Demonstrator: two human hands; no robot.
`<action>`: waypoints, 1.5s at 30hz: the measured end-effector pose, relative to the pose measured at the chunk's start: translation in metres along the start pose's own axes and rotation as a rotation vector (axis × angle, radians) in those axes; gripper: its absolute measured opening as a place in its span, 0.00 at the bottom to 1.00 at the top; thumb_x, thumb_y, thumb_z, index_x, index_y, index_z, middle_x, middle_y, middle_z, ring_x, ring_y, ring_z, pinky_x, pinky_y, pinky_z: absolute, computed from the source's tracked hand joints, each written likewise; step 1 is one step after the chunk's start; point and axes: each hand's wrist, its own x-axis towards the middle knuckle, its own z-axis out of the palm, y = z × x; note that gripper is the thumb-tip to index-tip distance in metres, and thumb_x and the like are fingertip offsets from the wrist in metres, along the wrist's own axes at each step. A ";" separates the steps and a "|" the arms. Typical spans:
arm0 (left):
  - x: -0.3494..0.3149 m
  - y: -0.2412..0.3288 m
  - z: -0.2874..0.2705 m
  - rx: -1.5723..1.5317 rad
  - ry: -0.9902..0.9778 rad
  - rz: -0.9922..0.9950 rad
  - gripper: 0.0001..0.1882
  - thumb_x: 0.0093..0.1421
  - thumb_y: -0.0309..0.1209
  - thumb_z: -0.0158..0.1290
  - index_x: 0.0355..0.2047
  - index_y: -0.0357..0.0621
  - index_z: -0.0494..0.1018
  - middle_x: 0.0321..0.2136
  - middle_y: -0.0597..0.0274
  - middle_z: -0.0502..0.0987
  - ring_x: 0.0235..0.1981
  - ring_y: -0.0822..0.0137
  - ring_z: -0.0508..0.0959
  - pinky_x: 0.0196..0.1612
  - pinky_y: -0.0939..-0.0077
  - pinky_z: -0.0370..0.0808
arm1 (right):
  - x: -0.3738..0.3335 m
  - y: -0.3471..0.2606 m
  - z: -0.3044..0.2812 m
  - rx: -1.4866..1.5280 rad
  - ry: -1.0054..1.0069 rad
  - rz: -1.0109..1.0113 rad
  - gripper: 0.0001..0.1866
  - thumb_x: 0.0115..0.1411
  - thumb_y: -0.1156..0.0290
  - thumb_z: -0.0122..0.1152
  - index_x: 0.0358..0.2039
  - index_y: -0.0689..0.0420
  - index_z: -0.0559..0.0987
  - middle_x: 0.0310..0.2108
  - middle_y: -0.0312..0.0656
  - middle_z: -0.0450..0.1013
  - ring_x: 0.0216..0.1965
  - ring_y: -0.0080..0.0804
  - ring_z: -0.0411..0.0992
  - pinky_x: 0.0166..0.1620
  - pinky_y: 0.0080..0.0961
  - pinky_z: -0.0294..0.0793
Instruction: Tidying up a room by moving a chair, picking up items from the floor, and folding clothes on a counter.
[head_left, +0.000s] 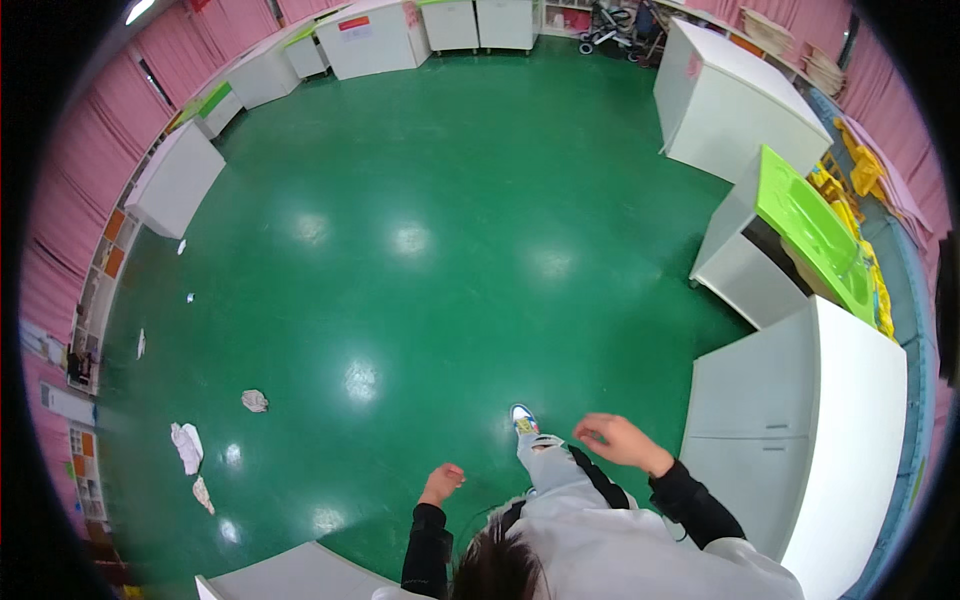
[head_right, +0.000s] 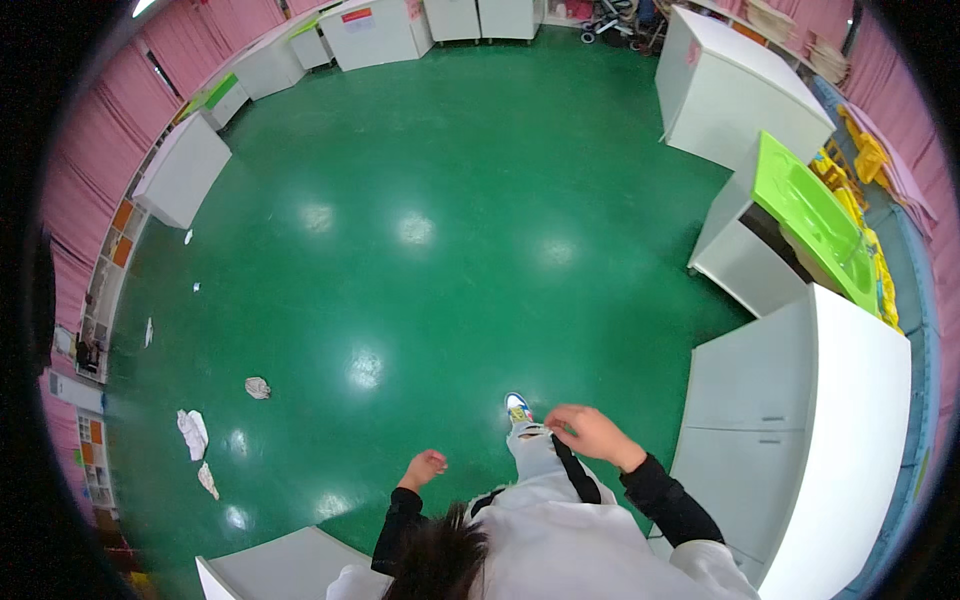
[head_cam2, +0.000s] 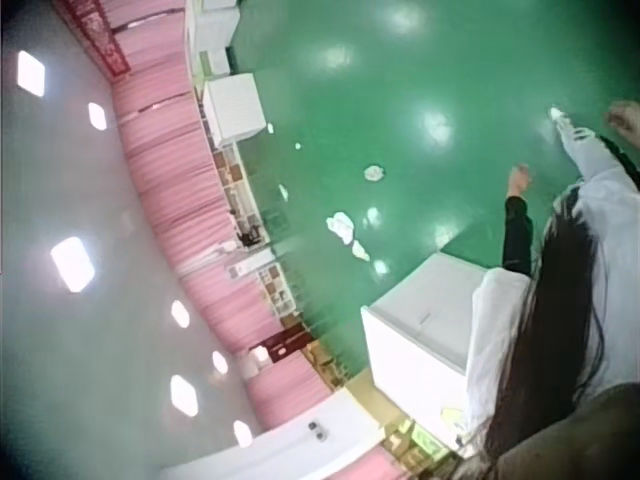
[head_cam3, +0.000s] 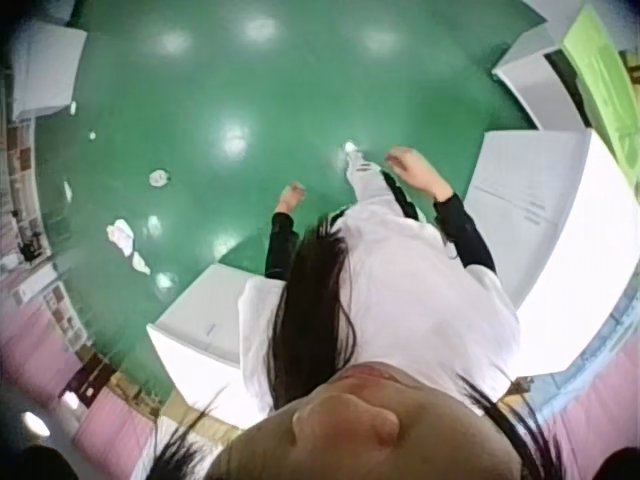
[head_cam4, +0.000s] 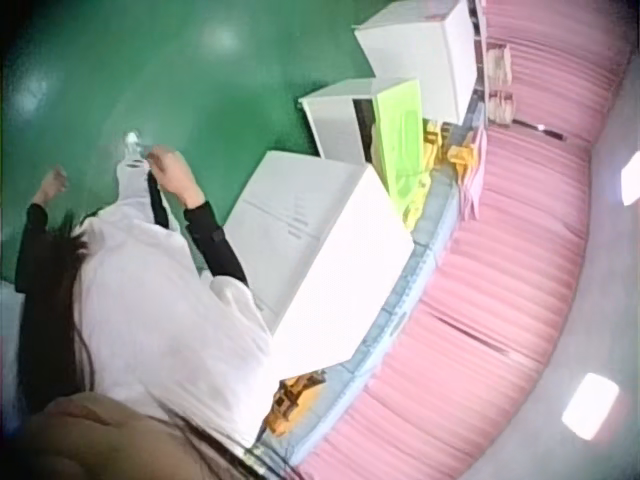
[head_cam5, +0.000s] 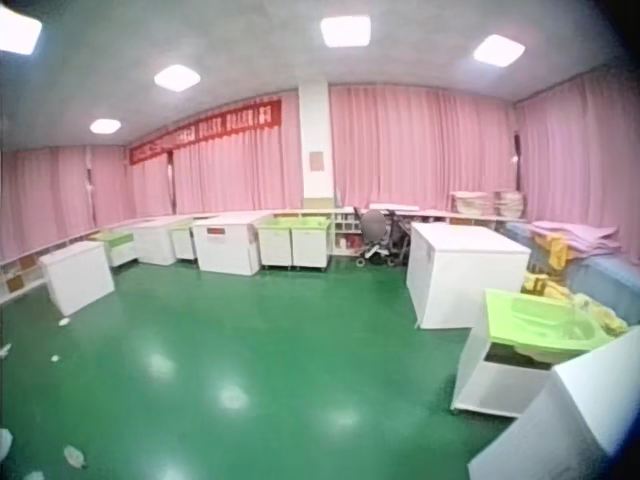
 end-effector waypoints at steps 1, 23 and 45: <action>0.013 0.011 -0.010 0.006 0.002 -0.019 0.05 0.50 0.26 0.46 0.27 0.39 0.70 0.23 0.61 0.76 0.25 0.70 0.76 0.28 0.79 0.71 | 0.029 -0.024 -0.025 0.012 0.012 -0.097 0.06 0.51 0.76 0.51 0.31 0.60 0.72 0.30 0.43 0.70 0.33 0.39 0.69 0.36 0.30 0.68; 0.281 0.164 -0.323 -0.233 0.046 -0.260 0.08 0.51 0.24 0.45 0.32 0.38 0.70 0.24 0.60 0.76 0.27 0.67 0.77 0.29 0.76 0.74 | 0.537 -0.279 -0.187 0.867 0.744 -0.764 0.05 0.37 0.82 0.54 0.10 0.60 0.70 0.14 0.41 0.68 0.11 0.25 0.60 0.12 0.13 0.54; 0.579 0.493 -0.538 -0.155 0.211 -0.166 0.06 0.51 0.27 0.47 0.31 0.42 0.69 0.25 0.62 0.76 0.24 0.72 0.75 0.23 0.81 0.68 | 1.058 -0.183 -0.363 0.556 -0.645 -0.981 0.09 0.55 0.80 0.44 0.33 0.60 0.74 0.33 0.37 0.69 0.32 0.31 0.65 0.33 0.22 0.65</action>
